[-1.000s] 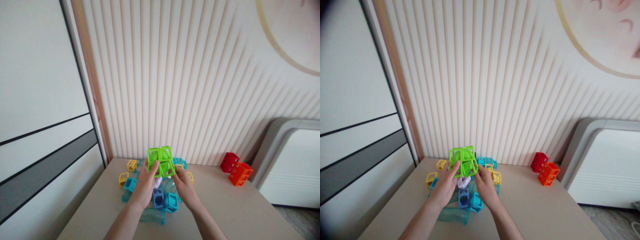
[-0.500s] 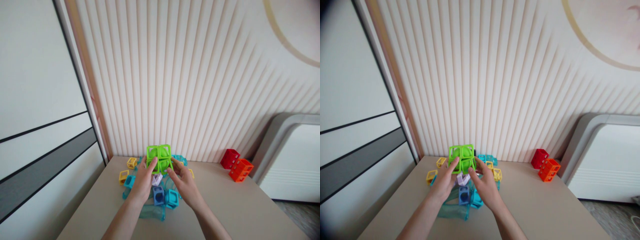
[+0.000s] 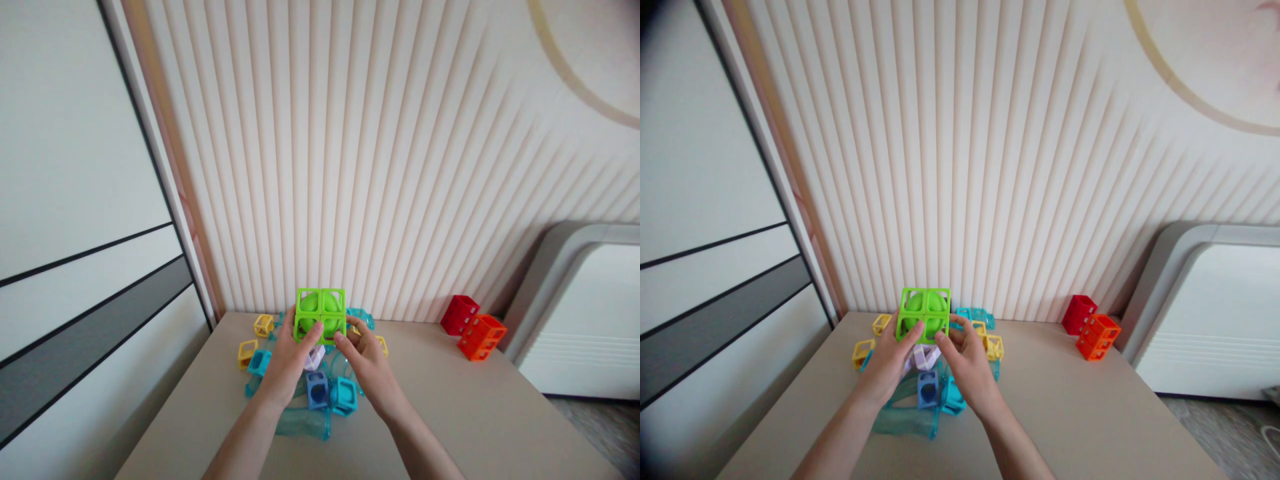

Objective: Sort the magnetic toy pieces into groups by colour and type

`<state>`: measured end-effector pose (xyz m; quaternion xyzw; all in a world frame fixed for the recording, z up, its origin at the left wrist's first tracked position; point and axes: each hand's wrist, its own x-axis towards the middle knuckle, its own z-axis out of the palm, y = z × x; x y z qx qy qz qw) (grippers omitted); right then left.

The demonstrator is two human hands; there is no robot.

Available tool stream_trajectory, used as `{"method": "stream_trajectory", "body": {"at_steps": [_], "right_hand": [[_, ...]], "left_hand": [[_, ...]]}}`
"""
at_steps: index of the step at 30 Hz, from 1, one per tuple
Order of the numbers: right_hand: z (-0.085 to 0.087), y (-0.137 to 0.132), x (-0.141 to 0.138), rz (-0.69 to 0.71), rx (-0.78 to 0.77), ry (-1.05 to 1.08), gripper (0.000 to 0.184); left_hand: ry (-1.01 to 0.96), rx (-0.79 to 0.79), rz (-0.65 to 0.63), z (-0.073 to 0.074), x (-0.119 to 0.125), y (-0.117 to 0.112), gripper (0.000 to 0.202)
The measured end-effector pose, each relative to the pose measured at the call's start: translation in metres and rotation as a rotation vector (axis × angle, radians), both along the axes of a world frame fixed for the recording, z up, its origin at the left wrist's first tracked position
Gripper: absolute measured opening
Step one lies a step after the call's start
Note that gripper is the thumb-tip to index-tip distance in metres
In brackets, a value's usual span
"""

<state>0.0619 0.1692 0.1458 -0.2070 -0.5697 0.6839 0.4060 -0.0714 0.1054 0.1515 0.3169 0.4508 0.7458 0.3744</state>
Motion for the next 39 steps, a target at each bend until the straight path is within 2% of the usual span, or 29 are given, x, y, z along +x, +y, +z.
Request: {"method": "stream_trajectory", "body": {"at_steps": [4, 6, 8, 11, 14, 18, 23, 27, 30, 34, 39], "right_hand": [[-0.004, 0.004, 0.007, 0.021, 0.139, -0.050, 0.058], [-0.003, 0.005, 0.012, -0.042, 0.170, -0.040, 0.068], [-0.002, 0.005, 0.016, -0.116, 0.133, -0.010, 0.071], [-0.002, 0.003, 0.017, -0.156, 0.052, 0.063, 0.067], [-0.002, 0.000, 0.016, -0.149, 0.002, 0.113, 0.064], [0.002, -0.005, 0.015, -0.192, -0.017, 0.069, 0.056], [0.002, -0.009, 0.013, -0.221, -0.050, 0.136, 0.047], [-0.003, -0.006, 0.013, -0.239, -0.007, 0.141, 0.041], [-0.002, -0.005, 0.016, -0.236, 0.051, 0.066, 0.039], [0.007, -0.011, 0.017, -0.217, 0.080, -0.024, 0.056], [0.013, -0.022, 0.012, -0.225, 0.047, 0.008, 0.080]], "left_hand": [[0.045, 0.023, 0.019, 0.000, 0.001, 0.000, 0.076], [0.043, 0.014, 0.006, 0.000, 0.002, -0.001, 0.079], [0.059, -0.002, -0.033, -0.001, 0.005, -0.003, 0.082], [0.100, -0.004, -0.137, -0.002, 0.013, -0.007, 0.083], [0.142, 0.017, -0.182, -0.001, 0.023, -0.010, 0.081], [0.189, 0.013, -0.164, 0.004, 0.032, -0.013, 0.079], [0.183, 0.007, -0.120, 0.008, 0.036, -0.017, 0.073], [0.181, -0.001, -0.115, 0.008, 0.034, -0.018, 0.074], [0.180, -0.005, -0.114, 0.008, 0.030, -0.017, 0.074], [0.213, 0.013, -0.075, 0.008, 0.028, -0.016, 0.072], [0.236, 0.020, -0.039, 0.006, 0.030, -0.016, 0.071]]}}
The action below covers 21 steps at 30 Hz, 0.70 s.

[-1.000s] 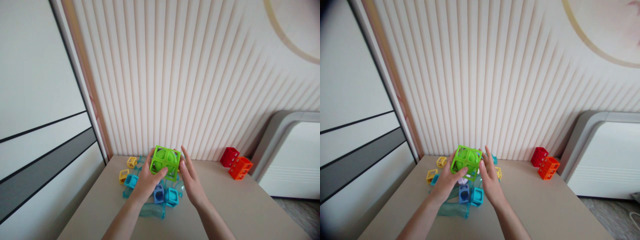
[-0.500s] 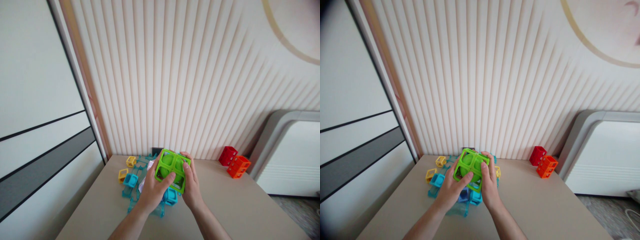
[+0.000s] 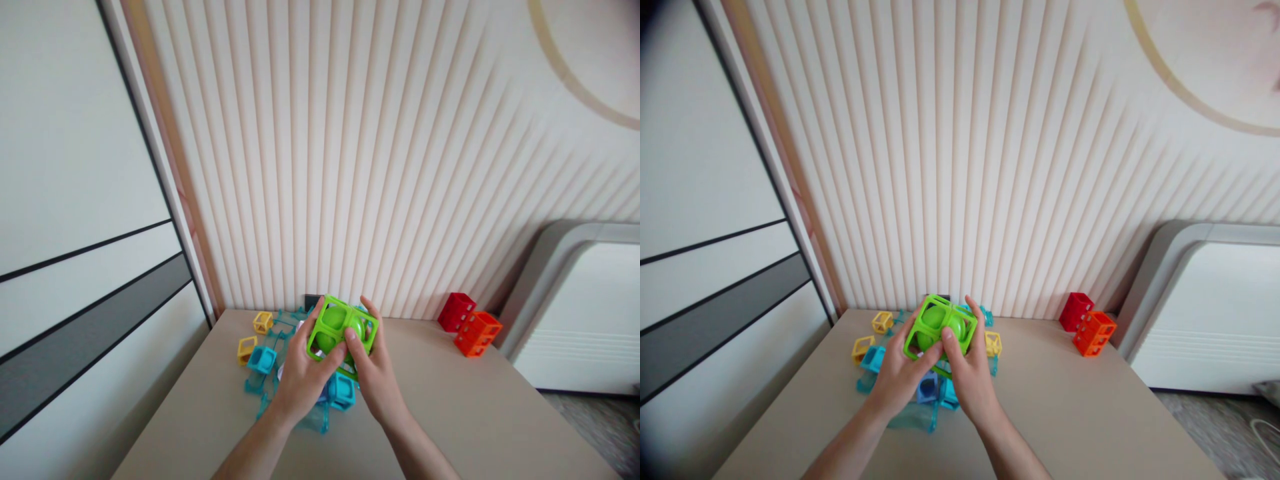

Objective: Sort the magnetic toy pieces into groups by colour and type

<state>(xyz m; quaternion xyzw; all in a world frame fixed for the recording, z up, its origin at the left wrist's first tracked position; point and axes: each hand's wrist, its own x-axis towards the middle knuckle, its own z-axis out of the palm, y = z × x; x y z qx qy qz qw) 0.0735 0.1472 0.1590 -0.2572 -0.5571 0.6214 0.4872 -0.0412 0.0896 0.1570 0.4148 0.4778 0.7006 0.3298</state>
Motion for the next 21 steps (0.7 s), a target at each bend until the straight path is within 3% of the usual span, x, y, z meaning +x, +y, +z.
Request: {"method": "stream_trajectory", "body": {"at_steps": [4, 13, 17, 21], "right_hand": [[-0.001, 0.002, 0.000, 0.022, -0.001, 0.009, 0.086], [-0.006, 0.014, 0.009, -0.019, 0.082, -0.102, 0.068], [-0.012, 0.007, 0.005, 0.025, 0.157, -0.075, 0.066], [-0.013, 0.000, 0.005, -0.049, 0.257, -0.039, 0.052]], "left_hand": [[-0.020, -0.003, -0.009, 0.000, 0.000, 0.001, 0.071], [-0.136, -0.108, -0.129, 0.012, -0.019, -0.007, 0.069], [-0.067, -0.099, -0.127, 0.011, -0.015, -0.005, 0.058], [-0.084, -0.067, -0.102, 0.007, -0.006, -0.005, 0.059]]}}
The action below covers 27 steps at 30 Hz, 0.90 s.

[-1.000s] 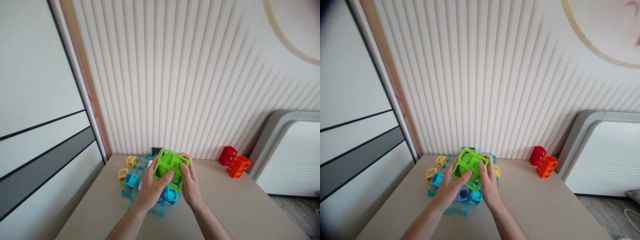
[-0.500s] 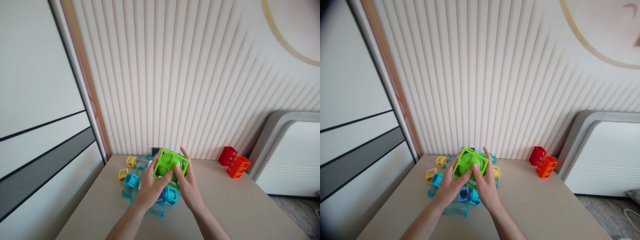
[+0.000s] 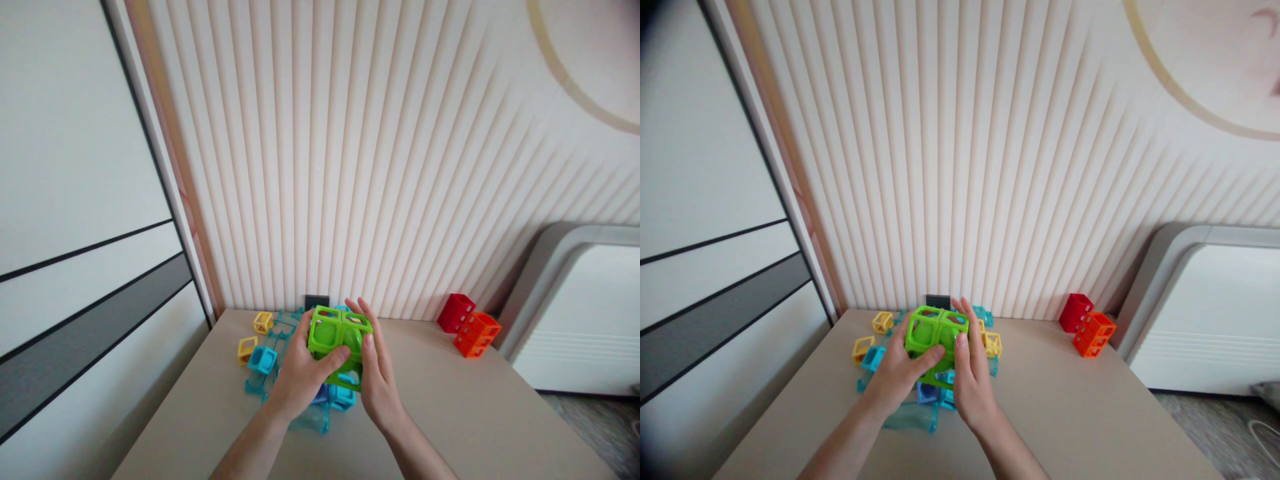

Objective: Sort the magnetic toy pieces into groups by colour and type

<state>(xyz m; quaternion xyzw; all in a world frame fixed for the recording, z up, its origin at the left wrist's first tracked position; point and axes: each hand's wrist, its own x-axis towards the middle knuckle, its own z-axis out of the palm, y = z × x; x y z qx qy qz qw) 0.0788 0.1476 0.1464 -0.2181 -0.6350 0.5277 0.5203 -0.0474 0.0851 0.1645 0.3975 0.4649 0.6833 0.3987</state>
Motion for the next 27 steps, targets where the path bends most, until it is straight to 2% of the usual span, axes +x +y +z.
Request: {"method": "stream_trajectory", "body": {"at_steps": [6, 14, 16, 19, 21, 25, 27], "right_hand": [[0.008, -0.002, 0.005, -0.103, 0.112, -0.009, 0.041], [0.009, -0.006, 0.010, -0.027, 0.108, -0.001, 0.038], [0.011, -0.005, 0.012, 0.017, 0.105, -0.015, 0.042], [0.013, -0.002, 0.011, 0.051, 0.090, 0.010, 0.047], [0.012, -0.001, 0.007, 0.036, 0.086, 0.071, 0.044], [0.005, -0.003, 0.001, -0.072, 0.145, 0.199, 0.028], [0.001, -0.004, 0.000, -0.126, 0.181, 0.228, 0.027]], "left_hand": [[-0.050, 0.009, -0.064, 0.000, 0.008, -0.005, 0.064], [-0.009, 0.055, -0.119, -0.001, 0.003, -0.007, 0.061], [0.064, 0.061, -0.061, -0.002, -0.001, -0.007, 0.065], [0.296, 0.080, 0.134, -0.003, -0.006, -0.007, 0.074], [0.445, 0.112, 0.207, -0.006, -0.008, -0.008, 0.076], [0.595, 0.197, 0.139, -0.014, -0.008, -0.009, 0.071], [0.622, 0.215, 0.138, -0.017, -0.006, -0.008, 0.064]]}}
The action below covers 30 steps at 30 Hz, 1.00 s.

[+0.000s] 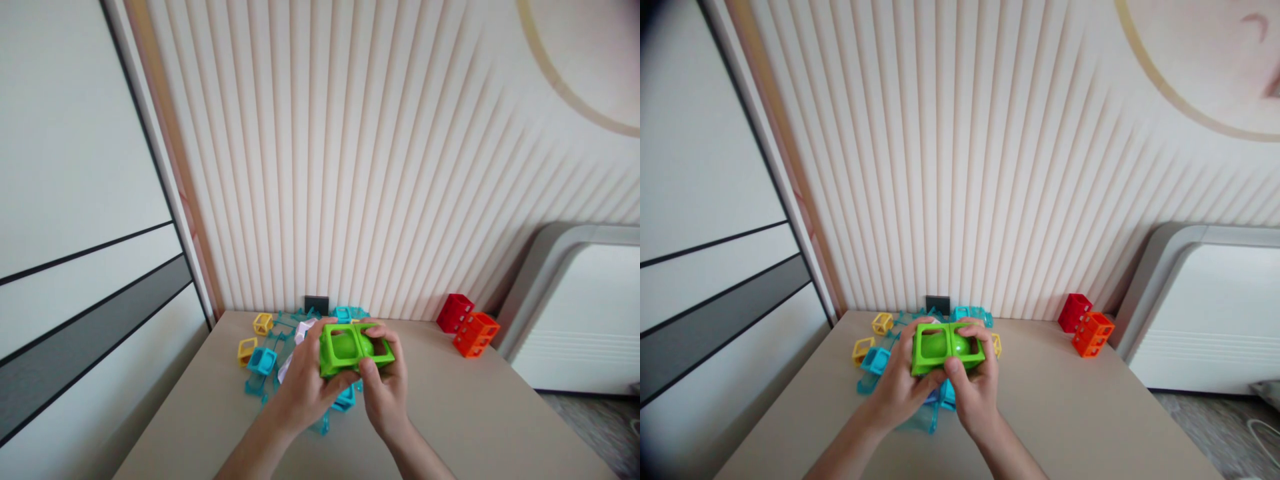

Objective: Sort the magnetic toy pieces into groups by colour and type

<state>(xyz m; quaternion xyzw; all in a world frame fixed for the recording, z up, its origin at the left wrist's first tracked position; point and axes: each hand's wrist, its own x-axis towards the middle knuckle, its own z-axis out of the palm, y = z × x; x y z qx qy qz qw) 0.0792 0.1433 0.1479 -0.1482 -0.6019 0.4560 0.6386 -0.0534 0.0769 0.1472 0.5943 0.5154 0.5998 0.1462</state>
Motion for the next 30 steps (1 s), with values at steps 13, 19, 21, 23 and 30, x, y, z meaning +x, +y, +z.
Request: {"method": "stream_trajectory", "body": {"at_steps": [13, 19, 21, 23, 30], "right_hand": [[-0.008, -0.012, -0.006, -0.205, 0.138, -0.339, 0.059], [-0.023, -0.010, -0.018, -0.204, 0.214, -0.518, 0.067], [-0.028, -0.004, -0.019, -0.216, 0.170, -0.495, 0.069], [-0.031, 0.001, -0.019, -0.209, 0.095, -0.450, 0.072], [-0.030, 0.008, -0.017, -0.093, -0.092, -0.333, 0.088]], "left_hand": [[-0.430, -0.024, 0.242, 0.010, -0.005, 0.009, 0.058], [-0.881, -0.107, -0.053, 0.013, -0.014, 0.018, 0.062], [-0.926, -0.106, -0.097, 0.010, -0.013, 0.019, 0.062], [-0.912, -0.108, -0.067, 0.007, -0.011, 0.019, 0.062], [-0.578, -0.085, -0.160, 0.004, -0.011, 0.019, 0.045]]}}
